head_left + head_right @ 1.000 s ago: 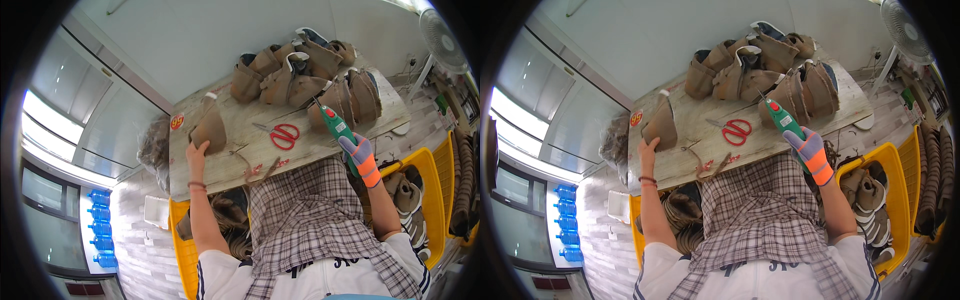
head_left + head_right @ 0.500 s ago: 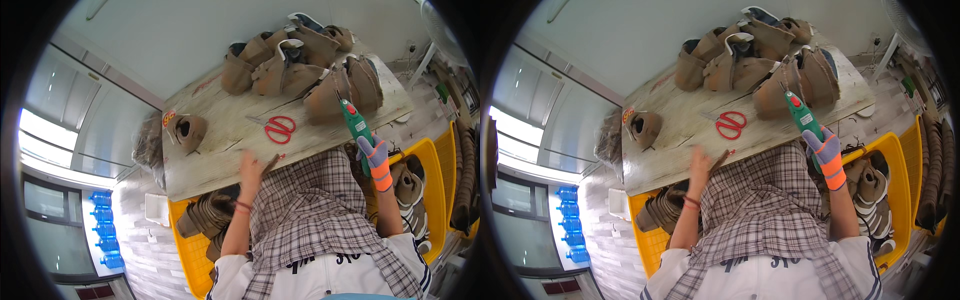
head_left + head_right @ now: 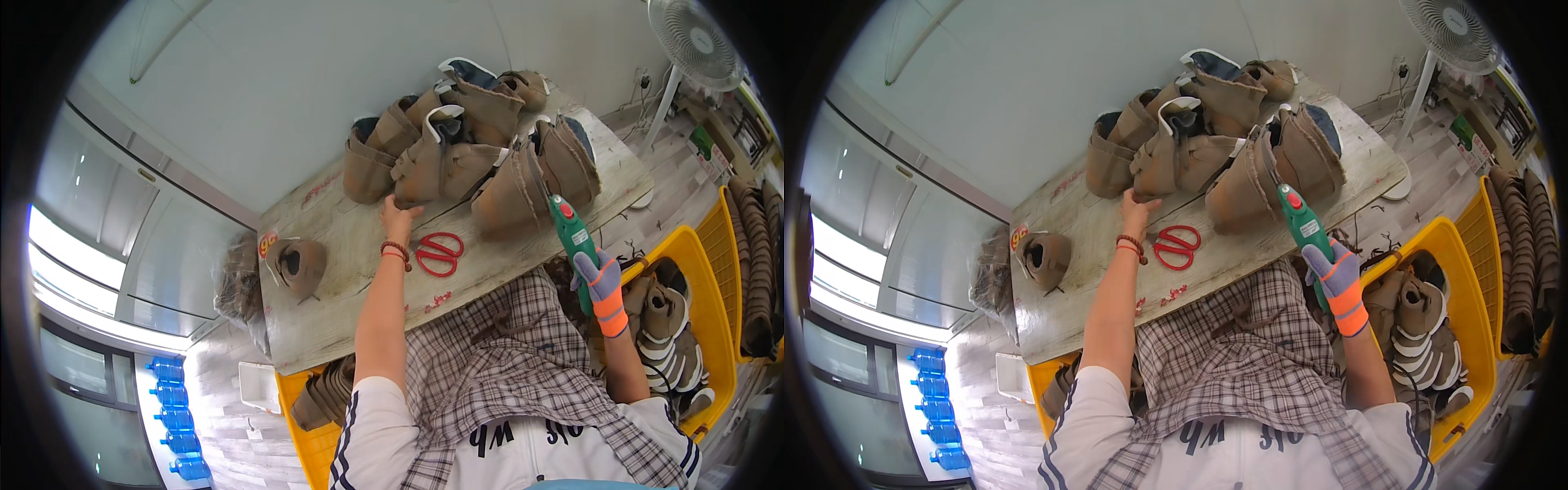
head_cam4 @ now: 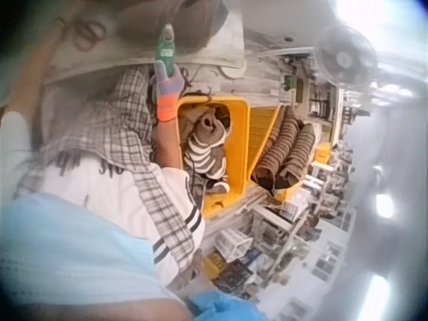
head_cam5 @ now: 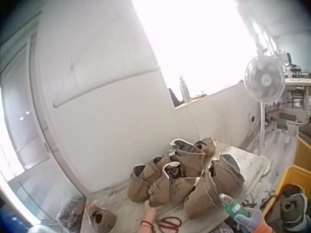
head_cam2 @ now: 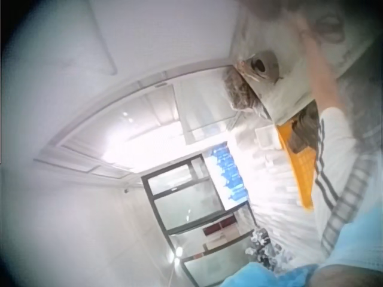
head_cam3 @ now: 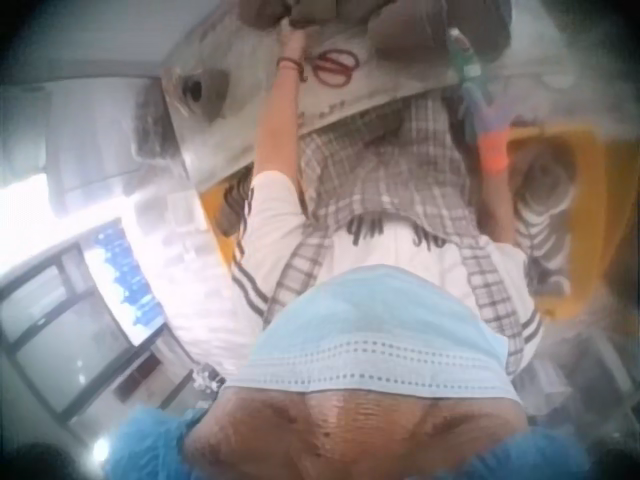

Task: The person trims the fuzzy lining of shoe uppers using scissors and then uses a green electric tool to smooth or clean the interior. The person handles multiple shoe uppers one at a time, placing trimmed pieces into a yellow bin.

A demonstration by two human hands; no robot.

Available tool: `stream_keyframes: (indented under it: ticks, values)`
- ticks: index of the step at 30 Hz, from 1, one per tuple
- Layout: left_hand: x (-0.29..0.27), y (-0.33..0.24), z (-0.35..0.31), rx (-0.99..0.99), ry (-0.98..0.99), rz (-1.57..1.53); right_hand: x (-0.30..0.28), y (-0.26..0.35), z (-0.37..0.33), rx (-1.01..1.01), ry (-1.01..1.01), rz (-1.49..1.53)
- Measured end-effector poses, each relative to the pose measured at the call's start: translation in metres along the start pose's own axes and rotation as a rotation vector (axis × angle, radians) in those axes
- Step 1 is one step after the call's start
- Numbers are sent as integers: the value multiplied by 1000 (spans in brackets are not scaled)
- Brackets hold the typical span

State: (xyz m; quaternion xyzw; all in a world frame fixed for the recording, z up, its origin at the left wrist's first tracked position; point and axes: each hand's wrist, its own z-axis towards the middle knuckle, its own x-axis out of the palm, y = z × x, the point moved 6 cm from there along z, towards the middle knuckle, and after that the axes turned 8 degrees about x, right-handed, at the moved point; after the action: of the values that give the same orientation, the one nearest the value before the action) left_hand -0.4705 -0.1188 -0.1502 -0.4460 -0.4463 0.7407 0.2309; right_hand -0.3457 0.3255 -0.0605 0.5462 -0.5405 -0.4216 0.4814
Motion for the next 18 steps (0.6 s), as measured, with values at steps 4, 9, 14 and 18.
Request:
stream_keyframes:
  ticks: [4,9,14,18]
  values:
    - [1,-58,-15,313,46,419,3,-3,-1,26,-9,-9]
    - [-63,-113,-43,321,81,-147,19,5,2,3,44,-61]
    - [-148,-121,-82,81,-71,-1052,47,29,-7,-259,63,-272]
    - [-197,-127,-128,-18,-136,-1358,75,50,-24,-477,66,-560]
